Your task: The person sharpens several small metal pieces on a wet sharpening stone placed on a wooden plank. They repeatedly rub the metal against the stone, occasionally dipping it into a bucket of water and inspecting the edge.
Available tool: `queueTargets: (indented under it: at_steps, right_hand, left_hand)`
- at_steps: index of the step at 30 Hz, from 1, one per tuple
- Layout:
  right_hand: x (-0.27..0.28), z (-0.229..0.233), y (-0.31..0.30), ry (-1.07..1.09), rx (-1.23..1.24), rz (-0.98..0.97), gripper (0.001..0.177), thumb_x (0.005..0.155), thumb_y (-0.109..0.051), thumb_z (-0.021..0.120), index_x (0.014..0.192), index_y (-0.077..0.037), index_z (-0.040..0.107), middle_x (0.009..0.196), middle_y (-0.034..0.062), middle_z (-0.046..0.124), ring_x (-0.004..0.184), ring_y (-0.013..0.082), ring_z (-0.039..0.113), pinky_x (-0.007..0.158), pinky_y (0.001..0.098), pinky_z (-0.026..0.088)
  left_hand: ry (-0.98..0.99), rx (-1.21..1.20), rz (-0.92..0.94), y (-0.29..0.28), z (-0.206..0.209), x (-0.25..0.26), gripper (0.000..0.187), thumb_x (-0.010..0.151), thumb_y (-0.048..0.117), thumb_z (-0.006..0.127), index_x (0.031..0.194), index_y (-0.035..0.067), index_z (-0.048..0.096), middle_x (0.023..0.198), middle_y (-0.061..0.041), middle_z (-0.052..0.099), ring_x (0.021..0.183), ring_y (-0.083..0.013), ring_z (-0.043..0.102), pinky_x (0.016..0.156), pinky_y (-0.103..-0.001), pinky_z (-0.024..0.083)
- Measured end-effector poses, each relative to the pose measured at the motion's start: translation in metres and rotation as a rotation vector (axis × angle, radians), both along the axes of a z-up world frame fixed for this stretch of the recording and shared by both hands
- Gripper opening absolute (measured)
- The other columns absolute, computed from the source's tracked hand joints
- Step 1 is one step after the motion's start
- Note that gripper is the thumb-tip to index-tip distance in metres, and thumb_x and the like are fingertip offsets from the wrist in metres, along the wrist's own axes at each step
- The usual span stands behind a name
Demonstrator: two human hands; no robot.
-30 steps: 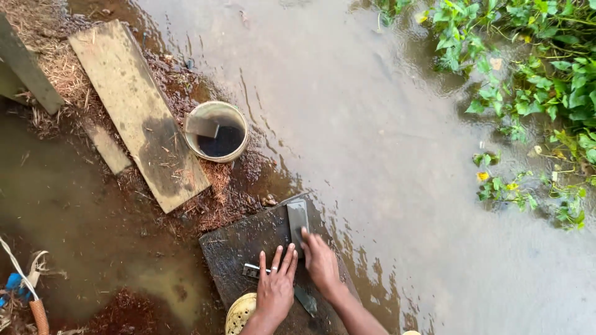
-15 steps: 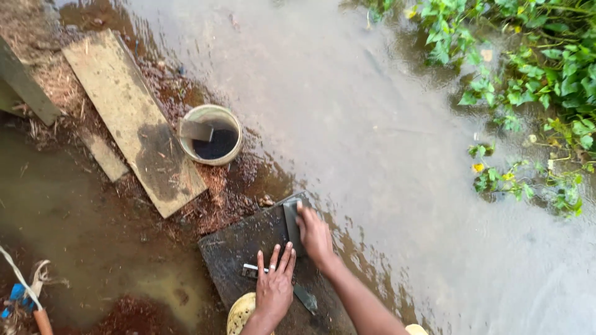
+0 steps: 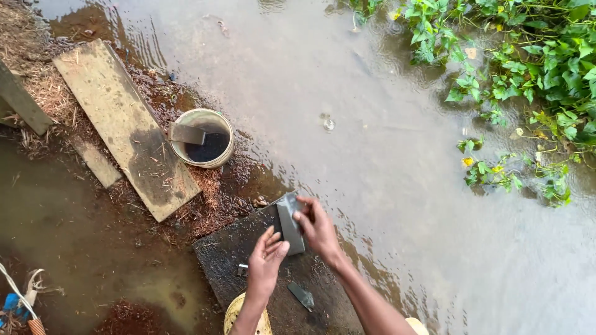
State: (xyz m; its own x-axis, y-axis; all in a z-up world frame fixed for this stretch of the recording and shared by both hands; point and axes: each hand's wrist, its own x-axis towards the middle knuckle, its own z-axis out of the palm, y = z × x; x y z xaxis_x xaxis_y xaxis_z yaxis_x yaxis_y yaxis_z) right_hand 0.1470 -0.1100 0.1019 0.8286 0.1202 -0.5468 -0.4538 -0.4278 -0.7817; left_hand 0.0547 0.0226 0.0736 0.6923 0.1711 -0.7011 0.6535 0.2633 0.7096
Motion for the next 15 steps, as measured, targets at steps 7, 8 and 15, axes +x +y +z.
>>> queueTargets:
  at_steps: [7,8,15]
  right_hand:
    - [-0.065,0.014,-0.012,-0.287,0.318,-0.005,0.034,0.103,-0.01,0.052,0.136,-0.008,0.057,0.089,0.0026,0.062,0.076,0.0134,0.06,0.071,0.0293,0.055]
    - [-0.066,0.013,-0.013,-0.299,0.305,0.003,0.032,0.103,-0.016,0.052,0.134,-0.009,0.058,0.088,0.0015,0.062,0.075,0.0128,0.059,0.069,0.0292,0.053]
    - [-0.073,0.011,-0.018,-0.332,0.318,-0.001,0.032,0.102,-0.015,0.055,0.133,-0.009,0.061,0.088,0.0011,0.061,0.074,0.0111,0.053,0.07,0.027,0.048]
  left_hand:
    - [-0.133,-0.244,0.214,-0.016,-0.012,-0.003,0.045,0.074,0.006,0.087,0.114,-0.002,0.068,0.103,-0.015,0.07,0.09,-0.0228,0.066,0.079,-0.036,0.063]
    - [-0.214,-0.26,0.215,-0.018,-0.02,-0.005,0.035,0.075,0.005,0.087,0.104,-0.003,0.069,0.09,-0.015,0.071,0.078,-0.0224,0.067,0.073,-0.035,0.062]
    - [-0.279,-0.272,0.242,-0.019,-0.028,-0.01,0.018,0.08,0.007,0.085,0.09,-0.002,0.074,0.08,-0.01,0.073,0.069,-0.0172,0.064,0.067,-0.032,0.055]
